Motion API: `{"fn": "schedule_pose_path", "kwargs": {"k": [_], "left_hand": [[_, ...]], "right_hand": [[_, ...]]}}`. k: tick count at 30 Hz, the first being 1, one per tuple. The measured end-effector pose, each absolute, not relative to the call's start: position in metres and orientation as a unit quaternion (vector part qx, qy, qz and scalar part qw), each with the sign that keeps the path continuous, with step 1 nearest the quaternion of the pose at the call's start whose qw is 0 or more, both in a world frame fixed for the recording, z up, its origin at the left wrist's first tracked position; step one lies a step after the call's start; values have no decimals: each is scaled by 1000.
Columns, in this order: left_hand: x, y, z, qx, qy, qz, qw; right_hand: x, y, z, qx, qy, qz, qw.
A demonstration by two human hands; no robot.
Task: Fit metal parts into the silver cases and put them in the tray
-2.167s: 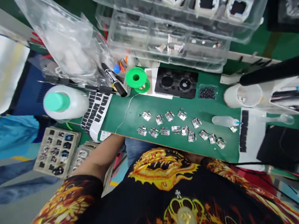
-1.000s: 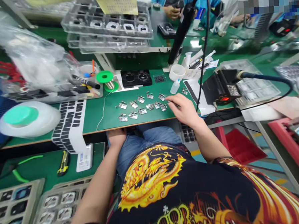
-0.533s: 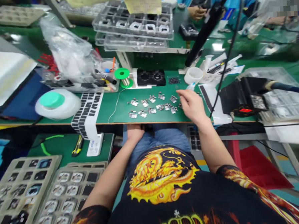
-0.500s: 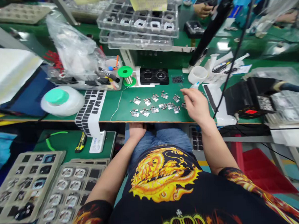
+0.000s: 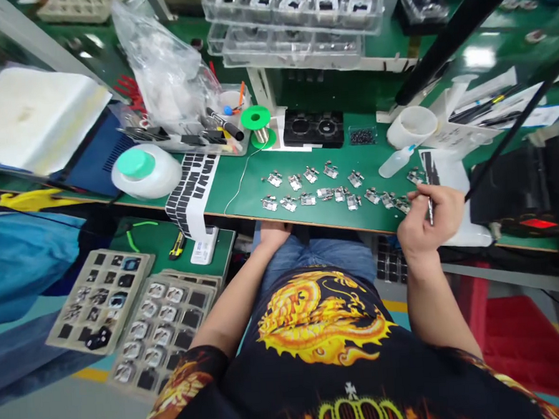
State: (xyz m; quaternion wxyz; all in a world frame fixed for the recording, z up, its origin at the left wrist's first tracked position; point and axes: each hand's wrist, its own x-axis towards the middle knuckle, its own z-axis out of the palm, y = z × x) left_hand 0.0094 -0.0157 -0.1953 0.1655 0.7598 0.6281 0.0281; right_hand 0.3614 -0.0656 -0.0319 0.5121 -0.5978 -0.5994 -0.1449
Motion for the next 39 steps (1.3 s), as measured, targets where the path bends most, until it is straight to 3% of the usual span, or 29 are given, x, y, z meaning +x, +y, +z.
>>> {"fn": "schedule_pose_path", "kwargs": {"k": [4, 22, 27, 32, 36, 39], "left_hand": [[14, -24, -184, 770, 614, 21, 172], [25, -76, -88, 789, 522, -15, 322], [27, -86, -32, 800, 438, 26, 409], [8, -76, 43, 810, 256, 133, 510], [-11, -62, 110, 811, 174, 204, 520], [-20, -62, 155, 825, 150, 295, 458]], "right_hand": [[359, -63, -34, -597, -571, -154, 543], [379, -51, -54, -587, -598, -147, 527], [382, -45, -58, -560, -595, -158, 555], [382, -44, -59, -584, -571, -144, 559], [383, -47, -62, -596, -568, -135, 551], [386, -47, -65, -601, -567, -124, 550]]}}
